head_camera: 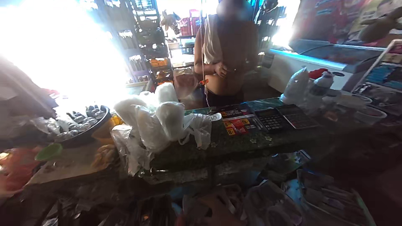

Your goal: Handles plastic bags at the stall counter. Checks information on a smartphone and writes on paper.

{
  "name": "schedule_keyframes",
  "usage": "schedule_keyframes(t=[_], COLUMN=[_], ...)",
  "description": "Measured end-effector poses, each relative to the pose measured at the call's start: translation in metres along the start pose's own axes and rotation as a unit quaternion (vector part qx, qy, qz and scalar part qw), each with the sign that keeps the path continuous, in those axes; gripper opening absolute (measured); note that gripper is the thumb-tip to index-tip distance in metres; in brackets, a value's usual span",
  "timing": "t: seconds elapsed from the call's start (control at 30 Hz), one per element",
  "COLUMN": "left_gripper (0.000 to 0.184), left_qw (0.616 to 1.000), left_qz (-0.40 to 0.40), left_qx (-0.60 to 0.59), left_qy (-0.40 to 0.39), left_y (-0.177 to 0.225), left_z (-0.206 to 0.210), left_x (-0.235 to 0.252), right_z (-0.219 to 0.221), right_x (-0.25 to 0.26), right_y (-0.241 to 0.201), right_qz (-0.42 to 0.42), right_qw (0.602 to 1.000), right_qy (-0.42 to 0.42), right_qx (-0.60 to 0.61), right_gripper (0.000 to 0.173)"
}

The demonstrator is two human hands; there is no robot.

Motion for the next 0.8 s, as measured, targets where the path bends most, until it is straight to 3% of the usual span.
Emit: schedule_keyframes(t=[0.07,0.17,0.33,0.47,0.63,0.73,0.8], left_gripper=[0.054,0.046,0.037,0.031,0.028,0.024,0.024], left_qw=[0.998,0.996,0.993,0.995,0.986,0.982,0.980], left_qz=[0.043,0.024,0.030,0.033,0.062,0.070,0.073], left_qx=[-0.029,-0.059,-0.075,-0.047,-0.073,-0.080,-0.089], left_qy=[0.039,0.065,0.084,0.078,0.137,0.153,0.164], left_y=[-0.062,-0.083,-0.103,-0.111,-0.131,-0.135,-0.142], left_z=[0.008,-0.002,-0.018,-0.025,-0.031,-0.038,-0.044], left_x=[0.050,0.056,0.035,0.024,0.018,0.010,0.009], right_z=[0.013,0.026,0.027,0.019,0.026,0.027,0.030], right_x=[0.013,0.018,0.014,0.018,0.028,0.031,0.034], right_y=[-0.011,-0.012,-0.002,-0.004,-0.006,-0.007,-0.008], right_qz=[-0.030,-0.020,0.048,0.037,-0.029,-0.055,-0.027], right_qw=[0.999,0.999,0.996,0.999,0.999,0.997,0.994], right_qy=[-0.027,-0.032,-0.025,-0.010,0.019,0.023,0.022], right_qx=[-0.020,0.009,0.065,0.036,0.014,0.045,0.101], right_gripper=[0.036,0.024,0.022,0.021,0.025,0.027,0.029])
Point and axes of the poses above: each hand's wrist, its own x-axis towards the middle knuckle, its own z-axis out of the palm, y = z × x, the point moved 5 cm from there along x, towards the middle knuckle, and after that the axes turned 10 degrees about -z, right-handed, at the moved point
